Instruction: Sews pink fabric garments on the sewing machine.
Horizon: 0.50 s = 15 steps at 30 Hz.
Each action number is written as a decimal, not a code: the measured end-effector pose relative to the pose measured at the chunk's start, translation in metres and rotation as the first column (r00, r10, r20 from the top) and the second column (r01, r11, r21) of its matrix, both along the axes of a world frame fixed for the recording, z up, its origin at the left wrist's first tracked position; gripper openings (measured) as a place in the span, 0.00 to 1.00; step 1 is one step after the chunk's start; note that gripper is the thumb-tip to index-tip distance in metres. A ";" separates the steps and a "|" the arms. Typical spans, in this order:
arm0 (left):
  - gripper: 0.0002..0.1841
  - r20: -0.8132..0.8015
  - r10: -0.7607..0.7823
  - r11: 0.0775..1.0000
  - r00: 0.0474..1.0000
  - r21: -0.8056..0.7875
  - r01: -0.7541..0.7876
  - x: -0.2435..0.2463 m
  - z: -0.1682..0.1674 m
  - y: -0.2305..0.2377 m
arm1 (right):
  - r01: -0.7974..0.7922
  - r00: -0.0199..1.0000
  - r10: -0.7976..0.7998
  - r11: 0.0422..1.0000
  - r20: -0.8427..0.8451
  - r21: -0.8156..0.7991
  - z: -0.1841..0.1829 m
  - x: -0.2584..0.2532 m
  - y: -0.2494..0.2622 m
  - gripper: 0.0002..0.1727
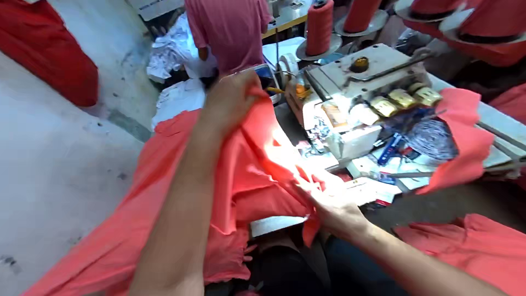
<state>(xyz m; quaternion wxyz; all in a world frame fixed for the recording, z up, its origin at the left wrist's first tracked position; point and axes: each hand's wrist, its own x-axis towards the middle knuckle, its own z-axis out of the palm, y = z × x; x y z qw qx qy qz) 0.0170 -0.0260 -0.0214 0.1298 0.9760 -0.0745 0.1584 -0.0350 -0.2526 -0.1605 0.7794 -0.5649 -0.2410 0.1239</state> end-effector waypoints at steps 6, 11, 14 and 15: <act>0.15 -0.445 0.162 0.982 0.881 -0.016 -0.189 0.031 -0.086 -0.064 | 0.215 0.945 -0.264 0.946 -0.191 -0.243 -0.066 -0.003 -0.065 0.11; 0.15 -0.412 0.247 0.959 0.877 -0.026 -0.282 0.030 -0.085 -0.072 | 0.226 0.967 -0.242 0.960 -0.084 -0.168 -0.074 0.006 -0.059 0.13; 0.16 -0.409 0.330 0.937 0.851 0.035 -0.347 0.039 -0.089 -0.074 | 0.265 0.963 -0.270 0.955 -0.020 -0.132 -0.072 0.010 -0.055 0.11; 0.17 -0.414 0.365 0.925 0.834 0.062 -0.374 0.043 -0.089 -0.077 | 0.290 0.957 -0.292 0.949 0.003 -0.123 -0.073 0.011 -0.054 0.11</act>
